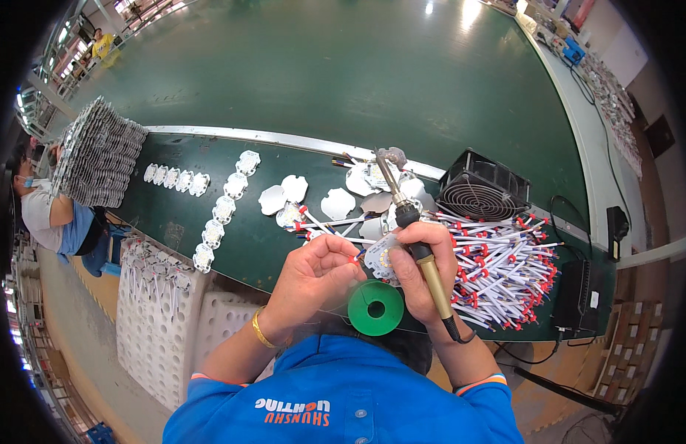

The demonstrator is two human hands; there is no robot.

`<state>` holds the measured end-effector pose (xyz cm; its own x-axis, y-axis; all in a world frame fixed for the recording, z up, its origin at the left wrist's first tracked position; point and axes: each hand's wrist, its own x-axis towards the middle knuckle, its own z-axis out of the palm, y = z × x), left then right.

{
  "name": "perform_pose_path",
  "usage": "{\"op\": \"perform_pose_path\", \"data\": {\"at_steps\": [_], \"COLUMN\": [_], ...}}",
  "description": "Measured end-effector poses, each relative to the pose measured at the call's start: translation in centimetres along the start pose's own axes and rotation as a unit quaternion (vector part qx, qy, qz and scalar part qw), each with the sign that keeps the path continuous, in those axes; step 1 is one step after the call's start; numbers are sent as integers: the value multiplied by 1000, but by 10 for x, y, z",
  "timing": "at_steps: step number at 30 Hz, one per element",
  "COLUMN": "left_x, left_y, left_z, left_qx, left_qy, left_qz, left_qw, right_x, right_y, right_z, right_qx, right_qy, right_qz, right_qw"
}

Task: The person solders wires onto LED circuit boards using a soldering iron and solder wire.

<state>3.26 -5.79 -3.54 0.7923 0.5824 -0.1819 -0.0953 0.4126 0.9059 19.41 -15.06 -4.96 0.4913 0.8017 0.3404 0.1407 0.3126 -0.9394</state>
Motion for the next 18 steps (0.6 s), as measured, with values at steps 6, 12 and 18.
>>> {"op": "perform_pose_path", "data": {"at_steps": [6,12,18], "left_x": [0,-2,-2], "left_y": [1,2,0], "left_z": [0,0,3], "left_qx": [-3,23,30], "left_qy": [18,8,41], "left_qz": [-11,12,30], "left_qw": [1000,1000,998], "right_x": [-1,8,5], "right_y": [-1,-7,-15], "right_z": [-2,3,6], "right_qx": [-20,-4,41], "right_qy": [2,-33,-89], "right_qz": [-27,-85,-58], "right_qw": [999,996,994]}}
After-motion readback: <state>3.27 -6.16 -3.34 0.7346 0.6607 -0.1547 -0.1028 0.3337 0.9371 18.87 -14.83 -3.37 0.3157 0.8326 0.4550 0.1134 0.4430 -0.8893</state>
